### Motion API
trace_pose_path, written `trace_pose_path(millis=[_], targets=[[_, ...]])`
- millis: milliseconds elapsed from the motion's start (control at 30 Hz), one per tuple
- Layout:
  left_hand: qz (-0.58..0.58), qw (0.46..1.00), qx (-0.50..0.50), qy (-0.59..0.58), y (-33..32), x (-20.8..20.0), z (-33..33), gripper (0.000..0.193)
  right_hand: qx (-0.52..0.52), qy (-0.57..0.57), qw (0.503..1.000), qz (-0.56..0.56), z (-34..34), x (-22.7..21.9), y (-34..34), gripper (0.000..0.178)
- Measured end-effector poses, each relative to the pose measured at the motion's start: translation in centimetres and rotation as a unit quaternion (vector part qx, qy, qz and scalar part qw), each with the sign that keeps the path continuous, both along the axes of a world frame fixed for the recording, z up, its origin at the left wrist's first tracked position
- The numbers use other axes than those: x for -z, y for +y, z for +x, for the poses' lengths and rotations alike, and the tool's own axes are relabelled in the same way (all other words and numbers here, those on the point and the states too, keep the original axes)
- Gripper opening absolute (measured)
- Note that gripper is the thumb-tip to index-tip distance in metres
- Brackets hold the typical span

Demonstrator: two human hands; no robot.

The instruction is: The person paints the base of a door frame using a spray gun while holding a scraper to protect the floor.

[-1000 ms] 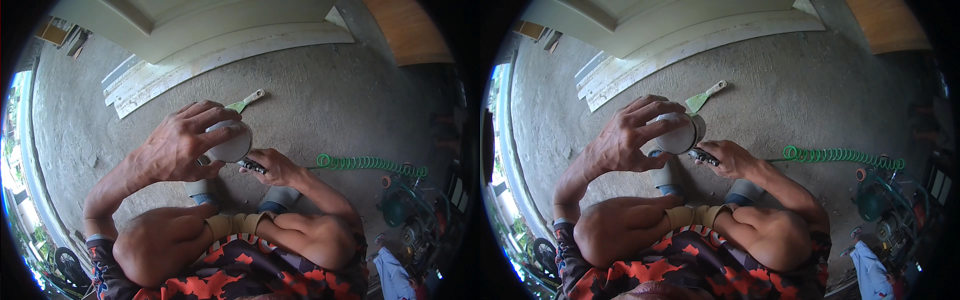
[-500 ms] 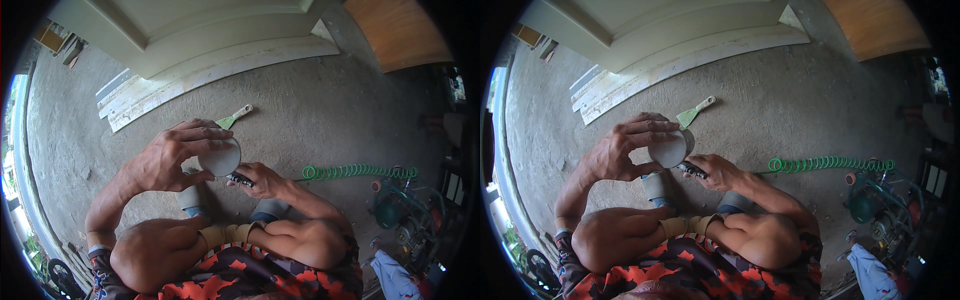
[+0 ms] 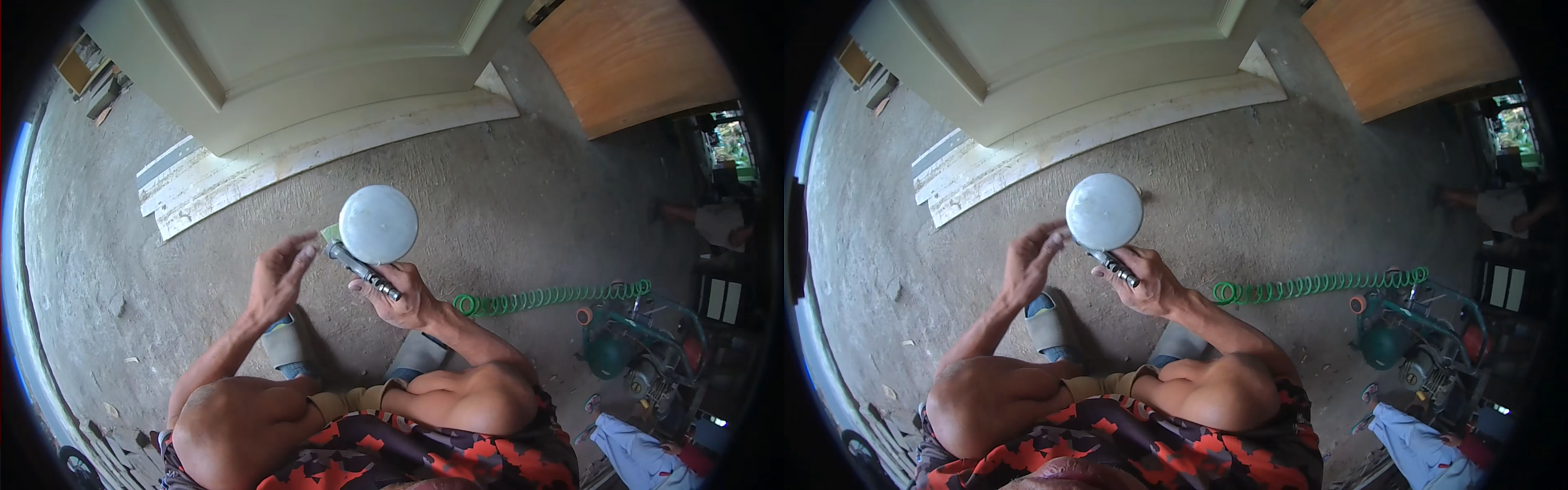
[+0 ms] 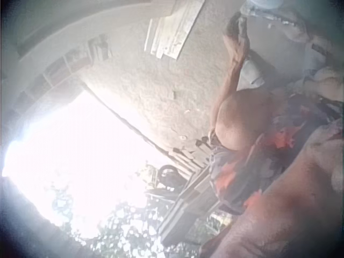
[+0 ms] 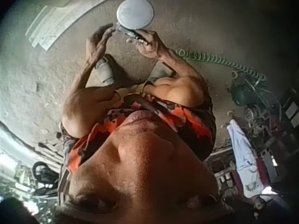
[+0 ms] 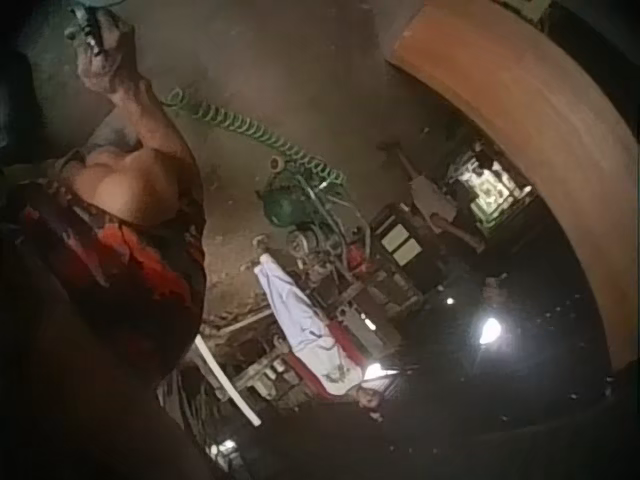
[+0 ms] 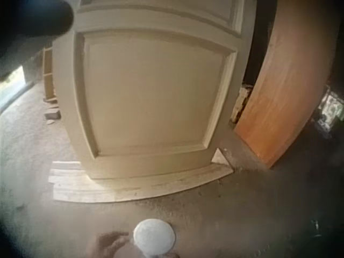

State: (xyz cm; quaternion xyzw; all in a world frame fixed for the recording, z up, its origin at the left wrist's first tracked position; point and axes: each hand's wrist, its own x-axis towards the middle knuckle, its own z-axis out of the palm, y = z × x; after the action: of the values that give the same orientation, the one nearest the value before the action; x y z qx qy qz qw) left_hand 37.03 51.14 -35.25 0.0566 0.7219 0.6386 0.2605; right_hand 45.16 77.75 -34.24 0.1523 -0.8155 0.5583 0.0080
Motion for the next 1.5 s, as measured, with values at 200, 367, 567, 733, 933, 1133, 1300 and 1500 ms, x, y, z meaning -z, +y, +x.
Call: trace_pose_path(millis=[200, 367, 567, 733, 933, 1133, 1300, 1500], targets=[[0.076, 0.991, -0.006, -0.109, 1.2, 1.4, 1.6, 0.032, 0.031, 0.020, 0.999, 0.016, -0.4, -0.6, -0.2, 0.026], [0.148, 0.972, -0.112, -0.146, 1.8, 1.1, 2.0, 0.028, 0.014, 0.027, 1.000, 0.001, -0.4, -0.2, -0.5, 0.029], [0.146, 0.978, -0.061, -0.134, 1.3, 1.9, 1.8, 0.030, 0.003, -0.017, 1.000, 0.006, -0.4, -0.5, -0.1, 0.028], [0.126, 0.986, -0.045, -0.095, 1.1, 1.9, 1.6, 0.029, -0.001, 0.048, 0.999, -0.009, -0.9, -0.2, 0.0, 0.028], [0.110, 0.973, -0.028, -0.202, 0.4, 1.9, 0.0, 0.025, -0.075, 0.003, 0.997, -0.024, -0.2, 1.0, 0.8, 0.030], [0.135, 0.945, -0.022, -0.298, 0.1, 1.8, 0.3, 0.021, -0.086, 0.022, 0.996, -0.021, -0.1, 1.5, 0.8, 0.032], [0.188, 0.924, -0.079, -0.324, 0.2, 3.0, 1.3, 0.021, -0.086, 0.000, 0.996, -0.023, 0.0, 2.3, 0.8, 0.032], [0.093, 0.973, -0.070, -0.198, 0.3, 2.7, 1.8, 0.026, -0.050, 0.012, 0.999, -0.003, 0.3, 2.2, 0.8, 0.031]])
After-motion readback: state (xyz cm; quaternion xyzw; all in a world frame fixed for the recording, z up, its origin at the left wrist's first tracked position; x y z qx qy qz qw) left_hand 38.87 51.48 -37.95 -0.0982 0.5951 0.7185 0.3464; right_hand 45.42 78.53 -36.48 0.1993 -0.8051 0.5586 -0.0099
